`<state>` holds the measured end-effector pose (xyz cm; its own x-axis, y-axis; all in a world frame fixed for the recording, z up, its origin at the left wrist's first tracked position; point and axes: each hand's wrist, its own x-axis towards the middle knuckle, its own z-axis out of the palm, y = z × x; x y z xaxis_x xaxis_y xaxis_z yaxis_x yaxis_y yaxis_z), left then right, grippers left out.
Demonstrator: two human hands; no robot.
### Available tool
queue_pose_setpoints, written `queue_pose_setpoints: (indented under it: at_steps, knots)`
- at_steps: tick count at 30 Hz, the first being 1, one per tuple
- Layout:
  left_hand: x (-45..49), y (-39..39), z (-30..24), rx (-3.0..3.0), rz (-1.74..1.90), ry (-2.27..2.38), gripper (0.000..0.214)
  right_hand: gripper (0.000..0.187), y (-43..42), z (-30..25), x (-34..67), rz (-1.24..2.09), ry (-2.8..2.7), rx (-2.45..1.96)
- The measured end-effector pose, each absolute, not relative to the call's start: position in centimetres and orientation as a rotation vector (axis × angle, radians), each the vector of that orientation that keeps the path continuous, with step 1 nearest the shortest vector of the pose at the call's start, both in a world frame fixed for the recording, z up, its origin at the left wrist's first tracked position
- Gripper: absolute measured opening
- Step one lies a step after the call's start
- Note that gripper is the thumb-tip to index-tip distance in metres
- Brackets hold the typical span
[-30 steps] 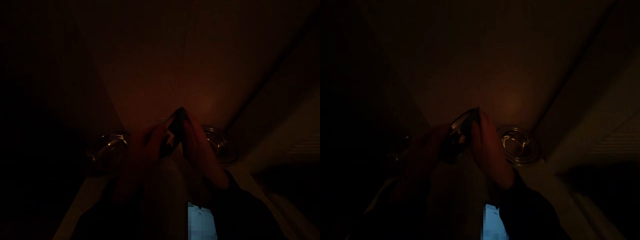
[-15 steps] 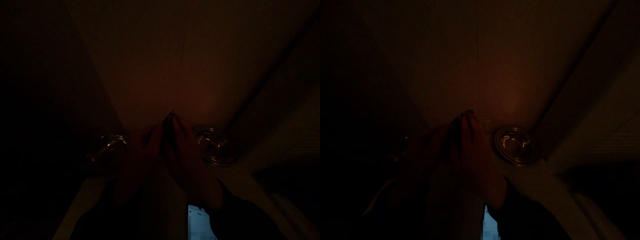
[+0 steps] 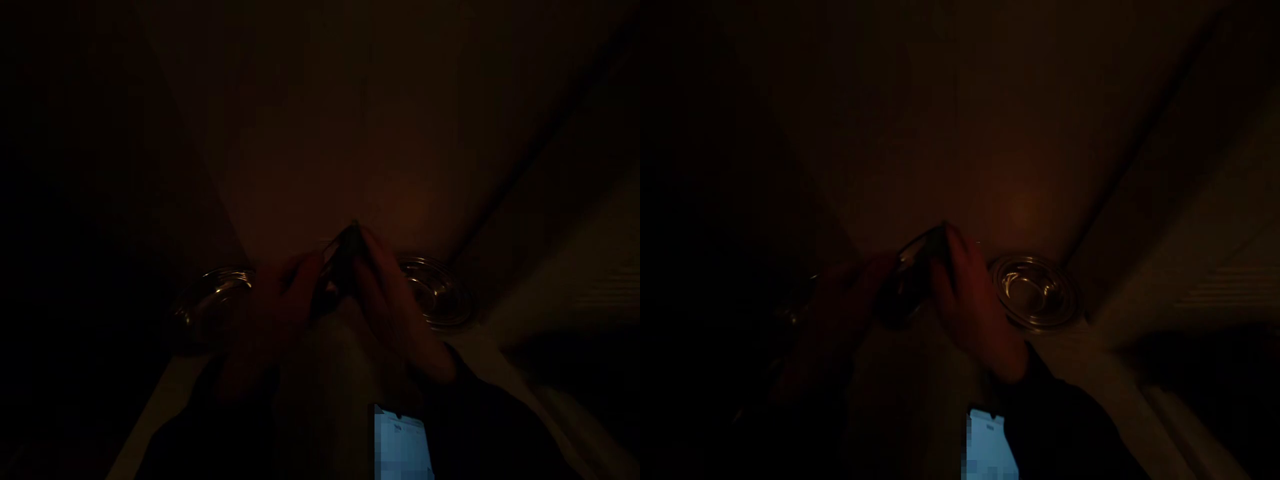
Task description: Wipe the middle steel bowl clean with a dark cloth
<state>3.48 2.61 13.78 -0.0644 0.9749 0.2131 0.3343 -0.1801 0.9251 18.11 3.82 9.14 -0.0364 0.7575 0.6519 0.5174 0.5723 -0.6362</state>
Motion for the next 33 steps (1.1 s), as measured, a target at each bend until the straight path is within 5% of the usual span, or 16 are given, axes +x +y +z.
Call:
queue_pose_setpoints:
  at_steps: [4, 10, 15, 21, 27, 33]
  knots:
    - [3.6, 2.6, 14.0, 1.597, 1.221, 1.431, 0.035, 0.046, 4.2, 9.3, 18.8, 0.419, -1.553, -1.135]
    - [3.9, 2.7, 13.5, 1.563, 1.296, 1.359, 0.028, 0.053, 3.0, 8.9, 17.1, 0.137, -1.801, -1.05]
    - [4.1, 2.4, 13.9, 1.638, 1.167, 1.408, 0.033, 0.049, 4.4, 9.1, 18.7, 0.414, -1.59, -1.128]
    - [3.9, 3.0, 13.2, 1.553, 1.305, 1.364, 0.029, 0.052, 3.0, 8.9, 17.0, 0.089, -1.84, -1.049]
    - [3.5, 3.3, 13.1, 1.489, 1.243, 1.371, 0.032, 0.05, 4.5, 8.7, 18.7, 0.438, -1.572, -1.128]
    - [3.7, 3.6, 12.5, 1.392, 1.341, 1.337, 0.032, 0.05, 3.2, 8.7, 17.0, 0.049, -1.827, -1.011]
